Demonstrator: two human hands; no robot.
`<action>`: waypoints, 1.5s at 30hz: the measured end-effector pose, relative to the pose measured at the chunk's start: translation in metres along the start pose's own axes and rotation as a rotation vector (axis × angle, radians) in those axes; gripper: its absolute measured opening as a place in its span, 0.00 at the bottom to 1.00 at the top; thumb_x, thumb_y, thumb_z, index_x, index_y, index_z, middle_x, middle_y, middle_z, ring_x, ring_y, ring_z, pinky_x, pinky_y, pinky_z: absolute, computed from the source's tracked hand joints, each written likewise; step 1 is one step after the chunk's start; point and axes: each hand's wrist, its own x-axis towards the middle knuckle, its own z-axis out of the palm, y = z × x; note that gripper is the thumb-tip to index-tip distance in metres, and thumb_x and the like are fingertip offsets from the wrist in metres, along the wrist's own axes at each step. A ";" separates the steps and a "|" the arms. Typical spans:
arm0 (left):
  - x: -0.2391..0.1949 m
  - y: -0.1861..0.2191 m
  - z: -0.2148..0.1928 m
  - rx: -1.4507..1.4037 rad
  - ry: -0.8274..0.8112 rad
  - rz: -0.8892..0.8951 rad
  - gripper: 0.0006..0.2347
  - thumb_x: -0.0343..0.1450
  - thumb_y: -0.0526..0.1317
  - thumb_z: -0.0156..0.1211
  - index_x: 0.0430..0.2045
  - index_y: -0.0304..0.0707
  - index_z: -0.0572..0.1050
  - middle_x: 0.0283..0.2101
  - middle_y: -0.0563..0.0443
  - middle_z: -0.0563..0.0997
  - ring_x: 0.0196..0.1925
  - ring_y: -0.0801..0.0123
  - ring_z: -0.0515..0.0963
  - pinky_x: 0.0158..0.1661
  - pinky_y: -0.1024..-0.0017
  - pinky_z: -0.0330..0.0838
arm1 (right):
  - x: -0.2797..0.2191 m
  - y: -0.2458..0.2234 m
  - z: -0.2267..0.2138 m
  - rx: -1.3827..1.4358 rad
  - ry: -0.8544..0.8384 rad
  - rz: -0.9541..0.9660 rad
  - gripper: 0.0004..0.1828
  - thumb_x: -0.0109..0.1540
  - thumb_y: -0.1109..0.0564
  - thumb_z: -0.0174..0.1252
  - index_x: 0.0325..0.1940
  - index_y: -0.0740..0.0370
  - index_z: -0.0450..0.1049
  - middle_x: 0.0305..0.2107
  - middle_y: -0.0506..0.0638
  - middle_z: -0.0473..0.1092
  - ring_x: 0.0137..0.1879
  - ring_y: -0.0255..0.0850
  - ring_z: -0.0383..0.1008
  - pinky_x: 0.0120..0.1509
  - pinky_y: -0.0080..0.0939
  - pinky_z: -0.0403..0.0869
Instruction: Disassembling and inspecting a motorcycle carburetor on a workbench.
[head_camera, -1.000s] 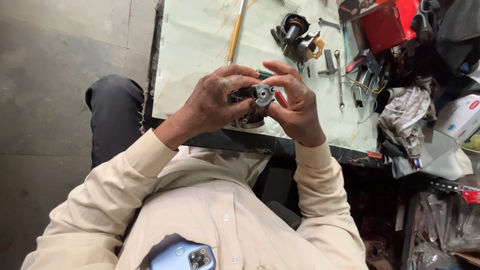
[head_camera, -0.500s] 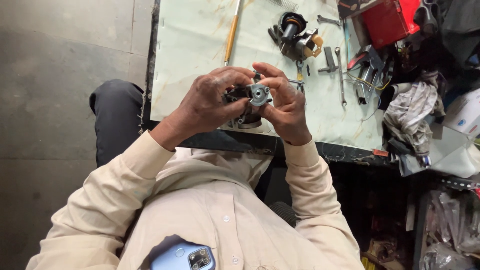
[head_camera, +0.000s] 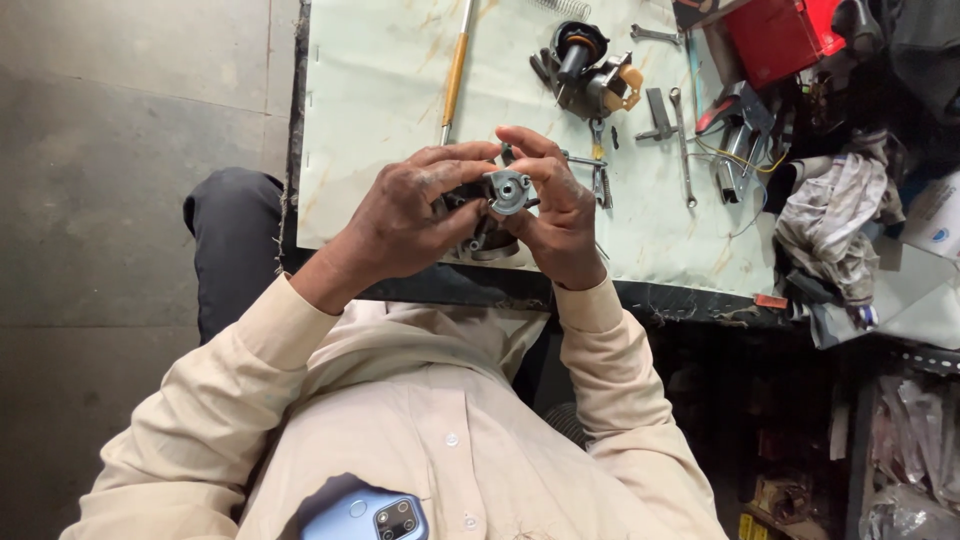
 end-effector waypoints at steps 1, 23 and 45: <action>0.000 0.001 -0.001 0.002 0.000 -0.001 0.16 0.68 0.33 0.65 0.51 0.37 0.79 0.60 0.43 0.80 0.61 0.53 0.81 0.60 0.62 0.76 | 0.000 0.000 0.001 0.002 -0.001 -0.001 0.17 0.66 0.59 0.69 0.56 0.60 0.72 0.72 0.58 0.61 0.78 0.47 0.60 0.84 0.52 0.57; 0.009 0.016 0.005 0.148 0.113 0.093 0.19 0.64 0.41 0.75 0.45 0.35 0.77 0.48 0.41 0.83 0.53 0.51 0.82 0.55 0.59 0.76 | 0.006 -0.023 -0.003 -0.306 -0.040 -0.055 0.20 0.66 0.51 0.67 0.56 0.62 0.69 0.68 0.60 0.64 0.75 0.51 0.65 0.79 0.52 0.67; -0.002 0.006 -0.007 -0.077 0.043 0.010 0.24 0.67 0.41 0.74 0.56 0.33 0.73 0.59 0.39 0.77 0.60 0.52 0.80 0.59 0.61 0.76 | 0.023 -0.084 -0.002 -0.766 -0.173 -0.156 0.25 0.60 0.57 0.74 0.59 0.64 0.75 0.57 0.57 0.72 0.65 0.56 0.73 0.70 0.51 0.71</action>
